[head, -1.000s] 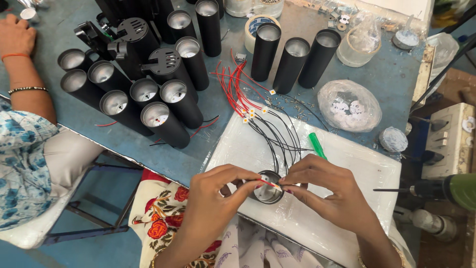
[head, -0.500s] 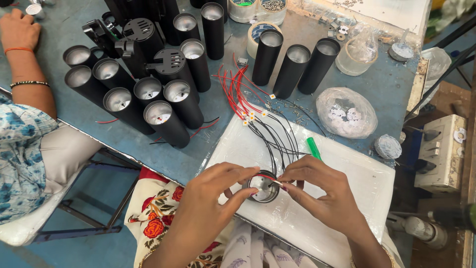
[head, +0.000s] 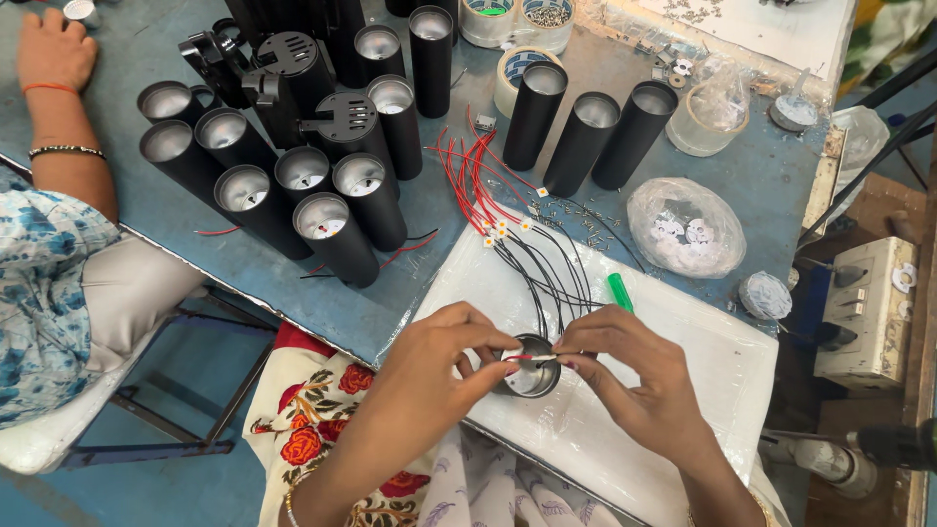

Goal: The person assembles small cylindrical electronic devices by inserting wires and components into black tubes and securing them with a screwdriver. They handle multiple units sequentially, placing finished items on the table.

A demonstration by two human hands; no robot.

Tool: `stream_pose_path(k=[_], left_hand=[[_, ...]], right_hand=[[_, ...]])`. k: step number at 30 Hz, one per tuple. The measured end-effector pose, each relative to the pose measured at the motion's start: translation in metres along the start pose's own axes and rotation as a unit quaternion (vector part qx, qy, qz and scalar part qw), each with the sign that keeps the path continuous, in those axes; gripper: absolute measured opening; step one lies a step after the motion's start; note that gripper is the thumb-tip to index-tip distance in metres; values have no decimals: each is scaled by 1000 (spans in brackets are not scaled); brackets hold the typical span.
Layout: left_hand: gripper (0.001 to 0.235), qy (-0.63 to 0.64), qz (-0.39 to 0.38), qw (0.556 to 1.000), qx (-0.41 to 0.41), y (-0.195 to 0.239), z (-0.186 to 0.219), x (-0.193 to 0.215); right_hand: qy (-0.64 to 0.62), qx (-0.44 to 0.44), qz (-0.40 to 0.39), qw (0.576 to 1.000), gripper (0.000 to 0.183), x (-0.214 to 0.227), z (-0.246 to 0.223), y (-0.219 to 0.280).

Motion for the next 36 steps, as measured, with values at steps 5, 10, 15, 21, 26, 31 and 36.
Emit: stream_pose_path(k=[5,10,15,21,26,31,36], left_hand=[[18,15,58,996,-65,11,3,9],[14,-63,52,997,-2,3,3,2],[15,-40,43,998,-34,2,6,9],[19,29,52,997,-41,6,3,6],[17,55,72,995,-42,5,-7,-4],[16,108,81,990,-32,9,-20,-14],[14,168,83,980,-61,4,-29,-24]], right_hand=[[8,8,-8,1000,18,-5,0,0],[20,20,11,1000,18,-9,1,-1],[24,30,2,999,17,-9,0,-2],[25,27,-9,999,19,-11,0,-1],[30,27,-6,999,18,-12,-1,-3],[28,29,-13,999,17,-14,-2,-5],[-1,-6,-11,1000,29,-4,4,-4]])
Point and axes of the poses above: each hand's wrist, its own y-axis away from the middle knuckle, its own x-axis out of the back of the hand, z = x × y, the point moved 3 cm from there along -y, towards the middle knuckle, and after that the axes turned 14 degrees about -y, right-handed, at the moved point
